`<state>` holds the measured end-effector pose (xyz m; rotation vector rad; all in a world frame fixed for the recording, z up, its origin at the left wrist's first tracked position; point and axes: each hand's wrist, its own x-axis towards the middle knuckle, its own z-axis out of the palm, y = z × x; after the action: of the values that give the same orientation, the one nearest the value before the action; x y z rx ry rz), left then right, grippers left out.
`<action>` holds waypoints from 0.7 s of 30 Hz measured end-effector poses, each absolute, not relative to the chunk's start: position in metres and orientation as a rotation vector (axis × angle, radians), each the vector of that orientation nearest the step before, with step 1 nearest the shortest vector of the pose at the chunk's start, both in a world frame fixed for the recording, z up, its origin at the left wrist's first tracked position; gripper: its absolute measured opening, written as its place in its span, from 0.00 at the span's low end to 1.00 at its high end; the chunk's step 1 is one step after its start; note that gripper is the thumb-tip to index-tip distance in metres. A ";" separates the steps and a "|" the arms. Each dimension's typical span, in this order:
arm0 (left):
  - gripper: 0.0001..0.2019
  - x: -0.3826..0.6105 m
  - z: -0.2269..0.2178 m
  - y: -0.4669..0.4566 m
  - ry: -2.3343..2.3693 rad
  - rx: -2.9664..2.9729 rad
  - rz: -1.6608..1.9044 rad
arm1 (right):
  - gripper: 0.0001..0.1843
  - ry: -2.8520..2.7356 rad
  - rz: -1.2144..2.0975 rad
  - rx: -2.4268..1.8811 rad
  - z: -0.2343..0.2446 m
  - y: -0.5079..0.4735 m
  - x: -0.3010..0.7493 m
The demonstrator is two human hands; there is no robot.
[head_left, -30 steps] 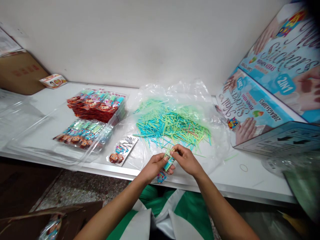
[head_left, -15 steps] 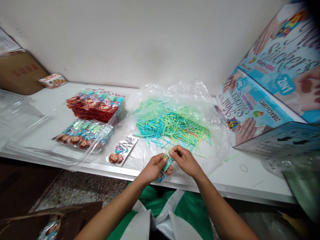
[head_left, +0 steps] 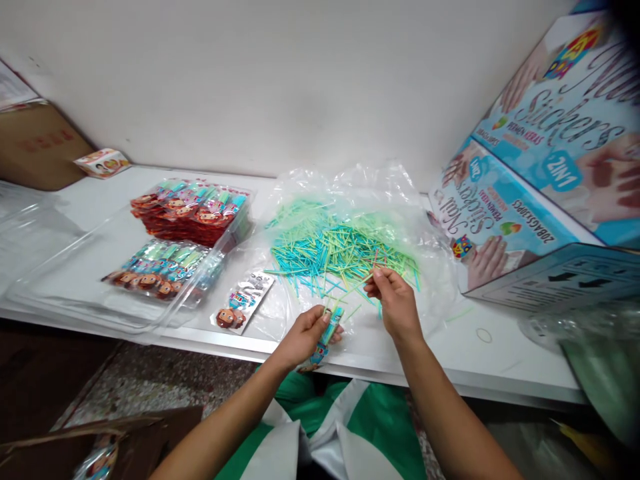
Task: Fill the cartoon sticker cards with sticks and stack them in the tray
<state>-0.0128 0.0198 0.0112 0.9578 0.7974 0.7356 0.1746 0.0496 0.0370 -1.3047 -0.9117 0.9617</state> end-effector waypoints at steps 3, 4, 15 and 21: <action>0.16 -0.019 0.019 0.019 0.871 1.123 0.819 | 0.15 -0.900 0.924 -1.304 0.037 0.047 0.181; 0.16 -0.021 0.022 0.018 0.906 1.197 0.848 | 0.15 -0.910 0.911 -1.307 0.037 0.046 0.182; 0.14 -0.023 0.015 0.024 1.039 1.220 1.088 | 0.12 -1.093 0.862 -1.300 0.029 0.027 0.188; 0.22 -0.019 0.028 0.023 0.979 1.124 1.115 | 0.19 -1.188 0.739 -1.356 0.024 0.021 0.190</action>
<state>-0.0189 0.0226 0.0284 1.1237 0.9789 1.1154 0.1903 0.0215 0.0244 -1.3560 -1.1882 0.7389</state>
